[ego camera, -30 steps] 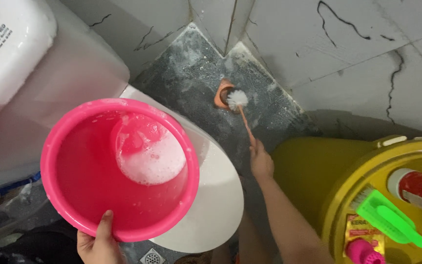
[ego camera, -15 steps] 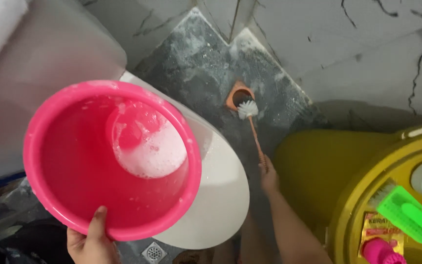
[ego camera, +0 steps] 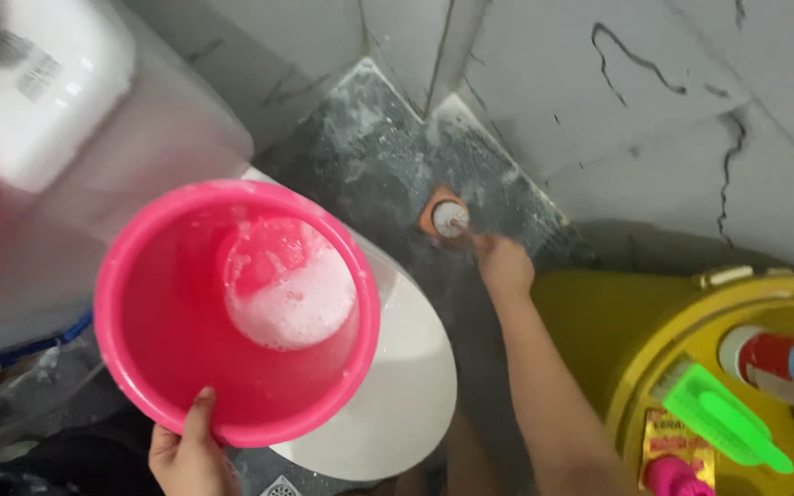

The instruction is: Cleaning the toilet and surrounding floor area in a bathroom.

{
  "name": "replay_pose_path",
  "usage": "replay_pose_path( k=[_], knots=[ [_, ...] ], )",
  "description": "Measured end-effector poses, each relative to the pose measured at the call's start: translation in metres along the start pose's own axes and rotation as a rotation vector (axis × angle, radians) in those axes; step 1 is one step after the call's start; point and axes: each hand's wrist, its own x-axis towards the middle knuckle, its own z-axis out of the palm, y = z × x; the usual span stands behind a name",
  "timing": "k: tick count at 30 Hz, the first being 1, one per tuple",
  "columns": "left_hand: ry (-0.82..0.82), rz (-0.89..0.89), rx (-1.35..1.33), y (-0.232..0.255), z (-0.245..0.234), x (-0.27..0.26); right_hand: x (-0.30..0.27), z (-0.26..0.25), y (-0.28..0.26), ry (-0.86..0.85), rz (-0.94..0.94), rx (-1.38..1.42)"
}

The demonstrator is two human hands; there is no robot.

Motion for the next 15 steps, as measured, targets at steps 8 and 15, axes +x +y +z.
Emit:
replay_pose_path(
  k=[8,15],
  knots=[
    [0.048,-0.077,-0.039,-0.017,-0.027,-0.003,0.102,0.035,-0.04,-0.017,-0.254,-0.091],
    [0.274,-0.299,0.163,-0.021,-0.125,-0.042,-0.011,-0.014,-0.022,0.021,-0.211,0.082]
  ],
)
